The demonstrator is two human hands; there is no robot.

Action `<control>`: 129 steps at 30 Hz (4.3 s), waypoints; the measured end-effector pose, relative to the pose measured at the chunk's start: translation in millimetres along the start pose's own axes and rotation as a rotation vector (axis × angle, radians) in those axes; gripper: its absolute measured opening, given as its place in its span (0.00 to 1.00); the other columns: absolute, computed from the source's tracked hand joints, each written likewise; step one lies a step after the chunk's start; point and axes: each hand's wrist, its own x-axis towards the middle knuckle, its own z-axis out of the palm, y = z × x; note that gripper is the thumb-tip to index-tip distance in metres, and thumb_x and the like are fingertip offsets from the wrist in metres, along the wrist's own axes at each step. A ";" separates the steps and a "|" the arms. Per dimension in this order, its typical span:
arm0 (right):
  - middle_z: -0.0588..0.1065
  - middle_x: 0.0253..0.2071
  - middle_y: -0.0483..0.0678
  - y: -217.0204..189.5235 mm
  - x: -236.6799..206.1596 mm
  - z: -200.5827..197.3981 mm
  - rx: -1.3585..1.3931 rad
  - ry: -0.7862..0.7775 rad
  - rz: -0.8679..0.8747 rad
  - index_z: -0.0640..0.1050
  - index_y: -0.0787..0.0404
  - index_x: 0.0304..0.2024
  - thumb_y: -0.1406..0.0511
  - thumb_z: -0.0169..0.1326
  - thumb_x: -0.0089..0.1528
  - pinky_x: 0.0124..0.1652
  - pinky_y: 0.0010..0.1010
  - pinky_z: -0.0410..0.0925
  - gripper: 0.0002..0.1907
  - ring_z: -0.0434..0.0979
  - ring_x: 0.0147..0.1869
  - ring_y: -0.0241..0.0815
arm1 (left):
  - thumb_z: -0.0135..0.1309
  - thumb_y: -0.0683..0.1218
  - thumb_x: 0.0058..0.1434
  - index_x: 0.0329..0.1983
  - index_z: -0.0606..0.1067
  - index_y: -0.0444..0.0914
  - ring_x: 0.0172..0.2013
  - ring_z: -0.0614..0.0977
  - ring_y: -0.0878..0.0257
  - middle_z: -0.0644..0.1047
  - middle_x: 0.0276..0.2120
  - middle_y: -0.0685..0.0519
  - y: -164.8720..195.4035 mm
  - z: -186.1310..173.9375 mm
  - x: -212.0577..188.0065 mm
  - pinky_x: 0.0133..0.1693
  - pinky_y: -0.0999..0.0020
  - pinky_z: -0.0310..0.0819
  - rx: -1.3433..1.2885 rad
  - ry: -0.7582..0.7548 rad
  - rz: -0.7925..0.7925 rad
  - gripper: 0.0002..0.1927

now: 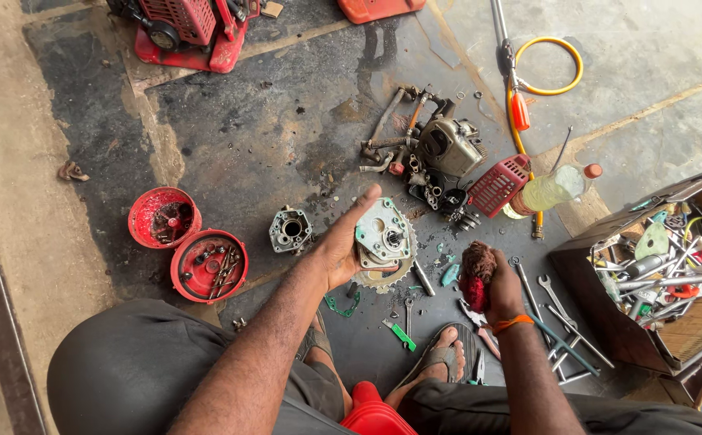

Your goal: The person sits on the floor of a repair workshop and cleans a metal sprocket plate and other small engine components, scrubbing them with a red cloth and arranging parts and fasteners on the floor among scattered tools.

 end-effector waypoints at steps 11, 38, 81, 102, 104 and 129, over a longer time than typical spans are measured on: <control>0.78 0.49 0.47 25.7 -26.7 56.4 -0.160 -0.353 0.149 0.72 0.62 0.59 0.59 0.46 0.71 0.52 0.36 0.72 0.18 0.78 0.52 0.40 | 0.38 0.81 0.60 0.75 0.57 0.43 0.64 0.69 0.58 0.63 0.67 0.51 -50.1 -20.3 27.5 0.65 0.48 0.65 0.258 0.266 -0.015 0.51; 0.80 0.51 0.47 -28.7 -32.3 27.6 0.057 -0.343 0.064 0.73 0.63 0.60 0.57 0.44 0.69 0.53 0.36 0.74 0.22 0.81 0.53 0.41 | 0.58 0.77 0.60 0.80 0.47 0.47 0.74 0.59 0.43 0.56 0.72 0.40 -13.3 34.3 -35.0 0.73 0.28 0.50 1.562 0.772 1.531 0.57; 0.64 0.71 0.53 -16.0 -97.1 97.6 -0.588 -0.439 -0.539 0.63 0.66 0.71 0.57 0.37 0.71 0.71 0.45 0.50 0.30 0.58 0.76 0.49 | 0.48 0.69 0.63 0.64 0.70 0.42 0.48 0.79 0.62 0.75 0.54 0.49 4.0 73.3 -46.3 0.46 0.64 0.76 0.083 0.207 0.187 0.35; 0.83 0.39 0.58 -14.0 1.6 -42.1 -1.636 0.180 0.061 0.82 0.61 0.43 0.52 0.62 0.59 0.48 0.44 0.74 0.21 0.84 0.45 0.57 | 0.57 0.70 0.55 0.61 0.73 0.38 0.49 0.84 0.57 0.78 0.54 0.45 20.8 51.1 -50.0 0.48 0.60 0.80 0.672 0.561 0.398 0.40; 0.81 0.48 0.56 10.0 0.6 -41.4 -1.809 0.150 0.163 0.81 0.56 0.48 0.51 0.64 0.58 0.53 0.44 0.73 0.22 0.82 0.52 0.56 | 0.58 0.68 0.55 0.61 0.72 0.38 0.48 0.85 0.57 0.78 0.55 0.45 31.6 51.1 -57.3 0.46 0.59 0.82 0.671 0.559 0.433 0.40; 0.83 0.30 0.47 64.1 15.8 13.6 -1.263 -0.445 0.175 0.76 0.59 0.52 0.63 0.55 0.63 0.37 0.32 0.75 0.15 0.83 0.31 0.37 | 0.66 0.78 0.42 0.75 0.49 0.26 0.56 0.78 0.44 0.66 0.63 0.34 -29.3 23.1 -17.8 0.53 0.56 0.80 1.700 0.512 0.010 0.74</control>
